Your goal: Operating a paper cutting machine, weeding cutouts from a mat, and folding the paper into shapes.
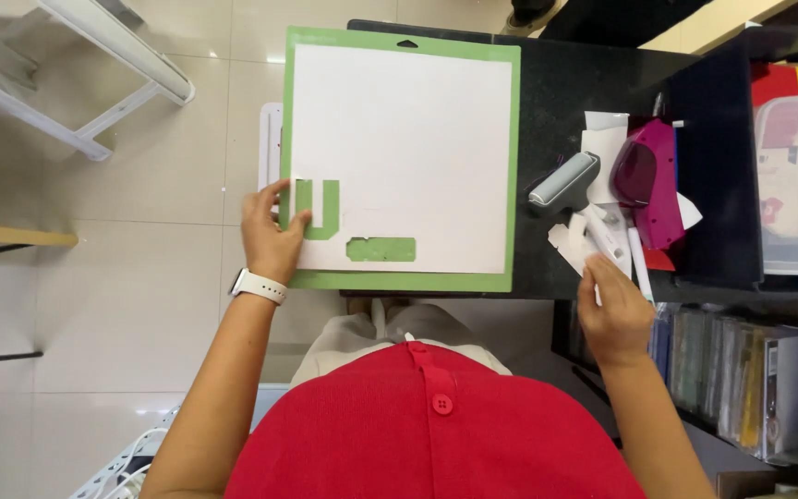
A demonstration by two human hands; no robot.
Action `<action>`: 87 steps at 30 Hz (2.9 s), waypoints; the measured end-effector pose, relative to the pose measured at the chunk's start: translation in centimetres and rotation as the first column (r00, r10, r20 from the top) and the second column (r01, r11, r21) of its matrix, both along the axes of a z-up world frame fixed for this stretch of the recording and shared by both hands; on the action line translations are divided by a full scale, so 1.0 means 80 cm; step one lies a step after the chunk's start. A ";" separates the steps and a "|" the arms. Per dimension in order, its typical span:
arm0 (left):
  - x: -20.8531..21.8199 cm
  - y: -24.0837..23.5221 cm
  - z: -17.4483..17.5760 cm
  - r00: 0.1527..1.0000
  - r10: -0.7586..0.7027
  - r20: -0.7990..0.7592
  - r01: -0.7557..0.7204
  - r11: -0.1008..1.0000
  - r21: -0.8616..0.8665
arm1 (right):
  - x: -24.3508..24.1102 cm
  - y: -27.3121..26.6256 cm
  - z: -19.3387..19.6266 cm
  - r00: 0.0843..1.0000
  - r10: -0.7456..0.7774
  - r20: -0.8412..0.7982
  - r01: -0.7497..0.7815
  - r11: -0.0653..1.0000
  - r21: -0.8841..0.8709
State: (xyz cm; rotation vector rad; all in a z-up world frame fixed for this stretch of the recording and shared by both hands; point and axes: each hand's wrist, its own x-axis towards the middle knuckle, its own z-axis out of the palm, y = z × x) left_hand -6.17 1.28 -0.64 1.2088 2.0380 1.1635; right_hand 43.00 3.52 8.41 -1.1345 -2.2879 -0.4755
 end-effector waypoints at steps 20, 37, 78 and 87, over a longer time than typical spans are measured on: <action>0.039 -0.030 0.040 0.760 -0.510 -0.404 0.324 0.835 -0.444 | -0.129 0.017 -0.065 0.976 0.127 -0.178 -0.184 0.919 -0.350; 0.072 -0.002 0.079 0.821 -0.397 -0.411 0.329 0.917 -0.227 | -0.177 0.033 -0.127 0.952 0.305 0.030 -0.263 0.865 -0.427; -0.037 0.044 -0.007 0.946 0.185 0.267 -0.158 0.980 -0.122 | -0.162 0.122 -0.030 0.407 -0.822 -0.398 -0.642 0.053 -0.765; -0.028 0.056 0.015 0.964 0.207 0.165 -0.183 0.971 -0.151 | -0.115 0.163 -0.208 0.320 -0.870 -0.374 -0.489 0.187 -0.852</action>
